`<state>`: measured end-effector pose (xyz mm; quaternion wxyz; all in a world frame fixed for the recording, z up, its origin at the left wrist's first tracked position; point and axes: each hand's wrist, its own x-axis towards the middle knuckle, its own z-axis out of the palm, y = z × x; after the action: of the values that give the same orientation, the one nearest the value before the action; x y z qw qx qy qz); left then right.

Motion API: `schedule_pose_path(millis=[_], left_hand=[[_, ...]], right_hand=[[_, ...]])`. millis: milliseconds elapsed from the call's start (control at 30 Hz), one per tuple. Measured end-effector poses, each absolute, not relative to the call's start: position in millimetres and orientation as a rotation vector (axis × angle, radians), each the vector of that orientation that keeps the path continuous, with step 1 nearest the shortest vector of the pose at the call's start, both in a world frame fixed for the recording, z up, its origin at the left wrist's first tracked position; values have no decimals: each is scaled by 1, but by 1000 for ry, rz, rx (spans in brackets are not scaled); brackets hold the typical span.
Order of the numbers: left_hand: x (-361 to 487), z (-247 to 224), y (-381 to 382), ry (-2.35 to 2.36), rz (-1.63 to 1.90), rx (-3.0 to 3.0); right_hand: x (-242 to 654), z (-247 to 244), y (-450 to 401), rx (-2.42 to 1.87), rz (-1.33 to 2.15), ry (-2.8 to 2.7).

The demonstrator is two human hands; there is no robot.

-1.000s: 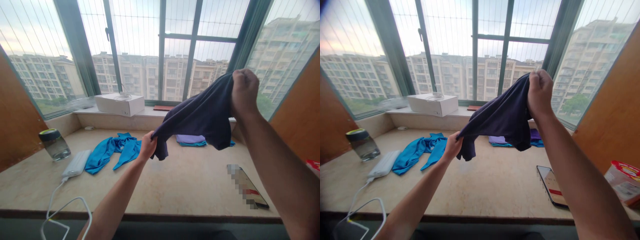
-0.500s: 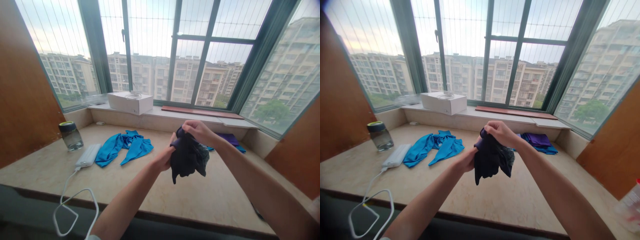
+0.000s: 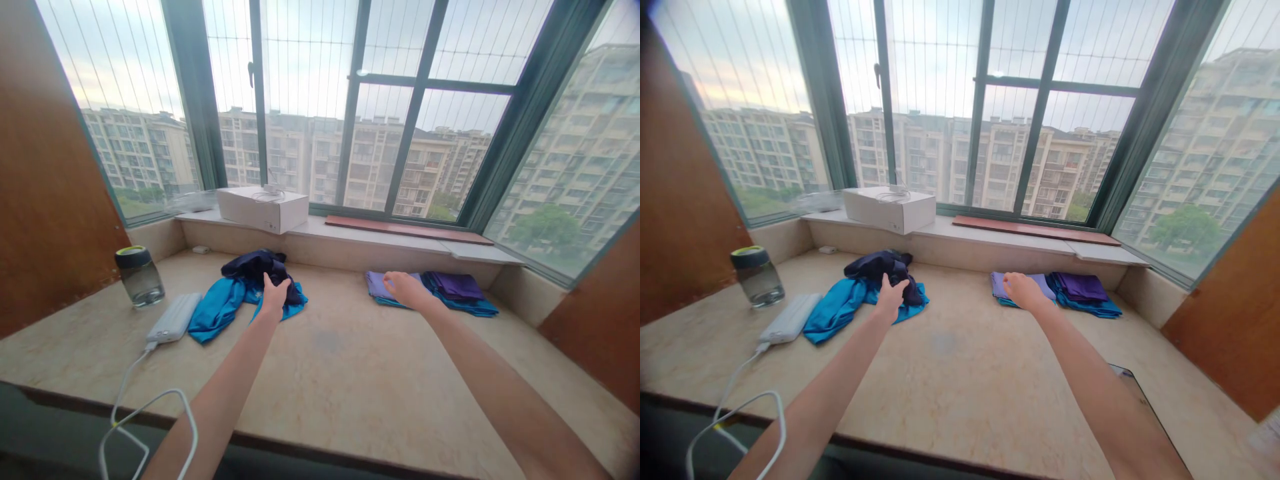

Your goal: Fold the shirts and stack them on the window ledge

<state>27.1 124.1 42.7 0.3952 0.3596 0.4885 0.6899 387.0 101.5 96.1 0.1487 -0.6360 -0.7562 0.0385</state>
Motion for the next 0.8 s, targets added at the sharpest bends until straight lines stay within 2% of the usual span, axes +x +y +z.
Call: schedule_pose_path(millis=[100, 333, 533, 733, 800], left_hand=[[42, 14, 117, 1315, 1715, 1049], [69, -28, 109, 1294, 1557, 2058], [80, -32, 91, 1162, 1315, 2272], [87, -28, 83, 1140, 1160, 2225], [90, -26, 78, 1095, 1146, 2175]], right_hand=[[393, 56, 121, -1973, 101, -2088], [382, -1, 148, -2085, 42, -1901], [377, -7, 152, -1981, 103, -1701], [363, 9, 123, -1572, 246, -1591], [348, 12, 106, -1393, 445, -1507]])
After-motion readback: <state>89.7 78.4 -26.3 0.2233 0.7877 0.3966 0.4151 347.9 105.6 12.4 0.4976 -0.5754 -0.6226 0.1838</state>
